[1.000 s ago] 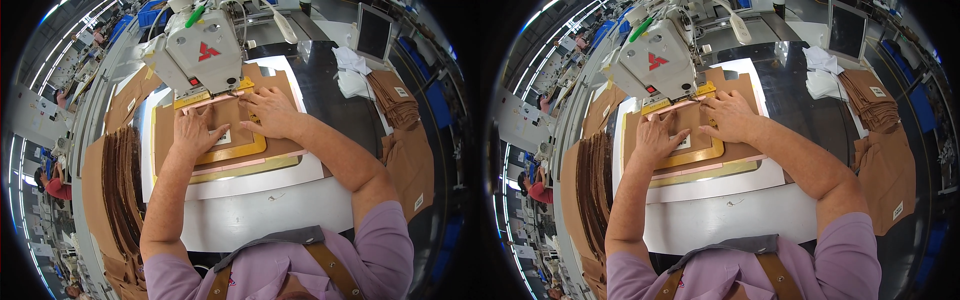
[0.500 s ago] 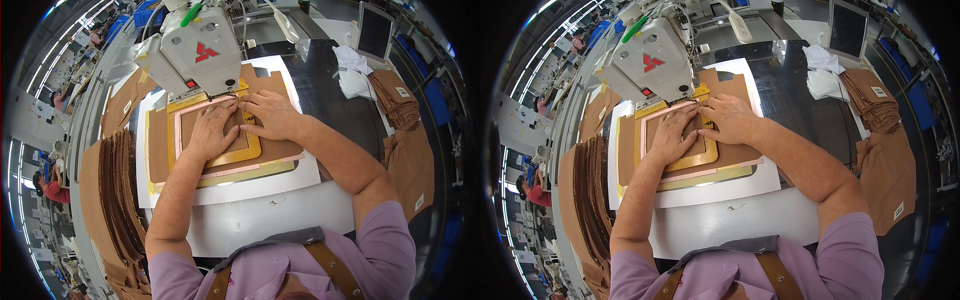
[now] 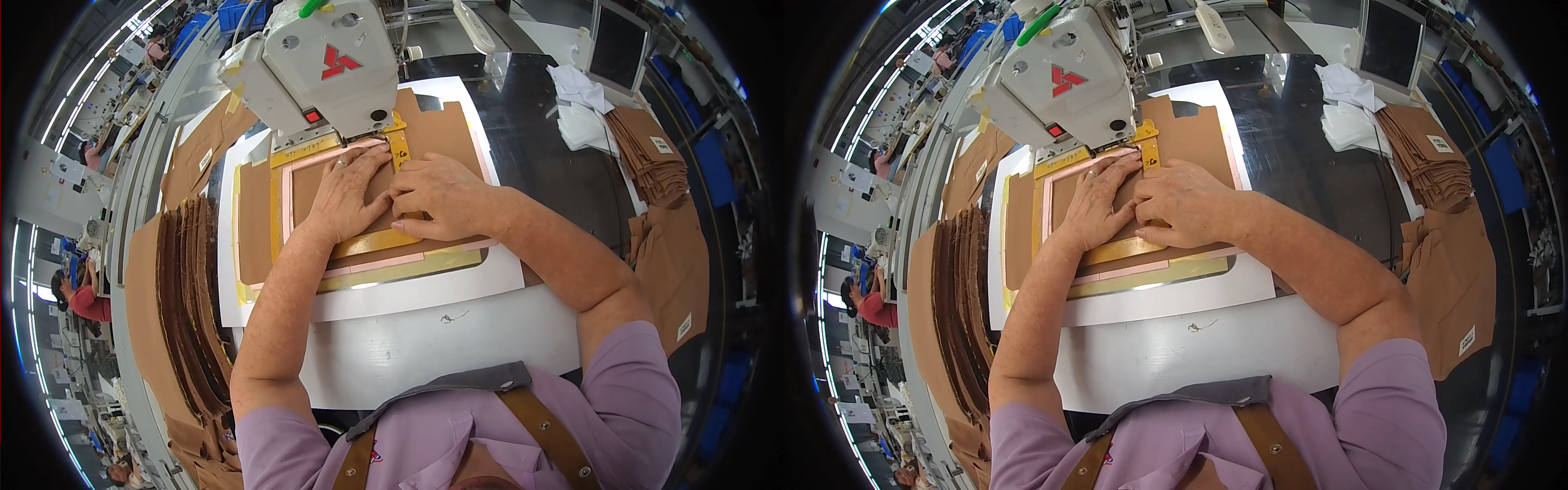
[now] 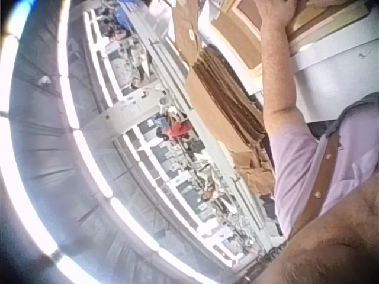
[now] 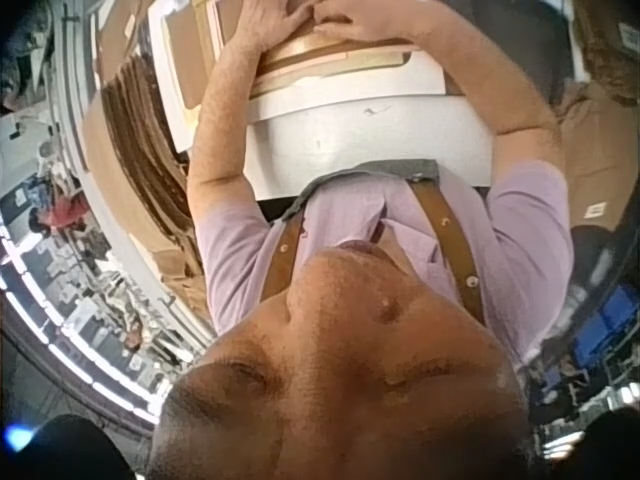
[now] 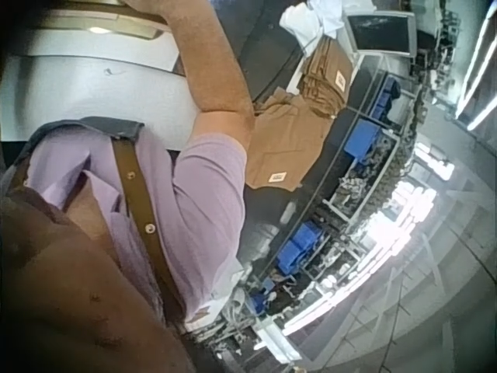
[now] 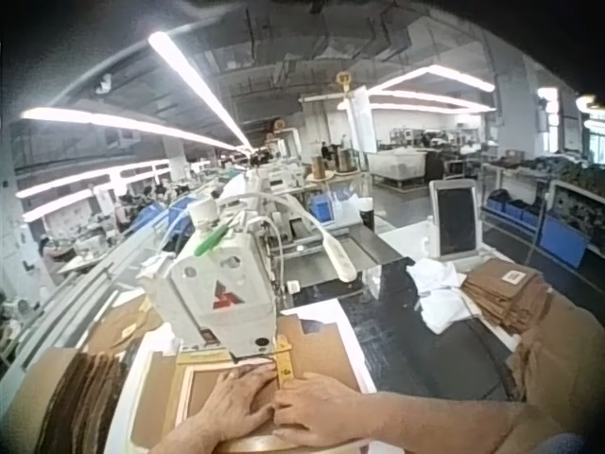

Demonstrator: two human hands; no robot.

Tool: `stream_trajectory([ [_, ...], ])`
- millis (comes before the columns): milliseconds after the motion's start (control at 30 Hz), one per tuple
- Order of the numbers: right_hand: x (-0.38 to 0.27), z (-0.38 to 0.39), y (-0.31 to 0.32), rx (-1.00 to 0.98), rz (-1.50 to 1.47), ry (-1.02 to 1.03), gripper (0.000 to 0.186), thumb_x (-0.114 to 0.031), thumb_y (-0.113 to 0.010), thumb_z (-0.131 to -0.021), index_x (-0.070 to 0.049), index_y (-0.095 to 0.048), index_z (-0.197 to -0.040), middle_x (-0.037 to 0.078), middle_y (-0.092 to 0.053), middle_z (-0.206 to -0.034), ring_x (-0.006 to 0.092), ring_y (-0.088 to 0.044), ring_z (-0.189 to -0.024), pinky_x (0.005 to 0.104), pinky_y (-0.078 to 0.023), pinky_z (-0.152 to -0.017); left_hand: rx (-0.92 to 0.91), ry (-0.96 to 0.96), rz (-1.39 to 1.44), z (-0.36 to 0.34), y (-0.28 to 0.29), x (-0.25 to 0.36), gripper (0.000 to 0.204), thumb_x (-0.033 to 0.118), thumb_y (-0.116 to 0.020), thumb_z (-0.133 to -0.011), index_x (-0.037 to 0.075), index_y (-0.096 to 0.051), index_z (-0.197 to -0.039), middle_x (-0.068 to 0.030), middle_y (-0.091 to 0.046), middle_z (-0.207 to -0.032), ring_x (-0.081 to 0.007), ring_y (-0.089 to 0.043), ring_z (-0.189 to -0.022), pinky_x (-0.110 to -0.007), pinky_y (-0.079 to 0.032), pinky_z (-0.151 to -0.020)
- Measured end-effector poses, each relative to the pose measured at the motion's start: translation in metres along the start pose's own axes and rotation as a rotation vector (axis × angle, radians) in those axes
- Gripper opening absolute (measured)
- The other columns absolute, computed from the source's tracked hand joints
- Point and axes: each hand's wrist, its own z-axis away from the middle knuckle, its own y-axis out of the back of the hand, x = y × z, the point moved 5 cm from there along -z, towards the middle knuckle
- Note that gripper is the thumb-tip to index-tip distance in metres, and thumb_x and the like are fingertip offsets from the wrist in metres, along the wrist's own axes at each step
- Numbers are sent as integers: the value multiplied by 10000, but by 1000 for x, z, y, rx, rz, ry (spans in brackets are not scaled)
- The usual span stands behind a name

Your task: Using an industrial sewing machine to stitch leather pockets onto sheets of leather.

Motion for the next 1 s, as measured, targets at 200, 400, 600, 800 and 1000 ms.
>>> stream_trajectory([
  [200,-2,8,6,-8,-15,-17,176,-276,-712,-882,-106,-756,-874,52,-657,-993,228,-618,-1006,401,-468,-888,69,-26,76,4,4,2,538,387,-652,-876,118,-608,-1340,-103,-557,-1454,-317,-503,-1343,-464,-358,-1134],
  [400,-3,7,9,-33,23,-34,156,-265,-699,-876,-130,-778,-871,42,-671,-985,216,-647,-986,394,-516,-842,73,-52,-21,4,2,4,520,403,-648,-896,110,-625,-1325,-97,-540,-1474,-301,-498,-1360,-456,-357,-1141],
  [600,0,7,9,-16,30,-54,144,-264,-695,-869,-151,-781,-844,20,-672,-945,192,-654,-966,380,-539,-811,45,-34,26,3,0,2,515,401,-634,-910,118,-612,-1340,-109,-532,-1478,-303,-485,-1376,-458,-332,-1168],
  [800,4,6,7,-10,83,-65,168,-281,-686,-886,-149,-788,-868,27,-665,-966,199,-638,-1008,393,-532,-833,40,21,44,0,3,2,511,398,-620,-922,131,-599,-1357,-115,-508,-1491,-301,-469,-1389,-459,-326,-1178],
  [1000,5,2,9,-52,88,-95,221,-315,-683,-903,-128,-792,-950,51,-653,-1032,220,-622,-1060,392,-509,-892,60,42,-135,3,9,8,534,366,-648,-928,146,-586,-1410,-125,-489,-1512,-316,-457,-1401,-488,-297,-1186],
])
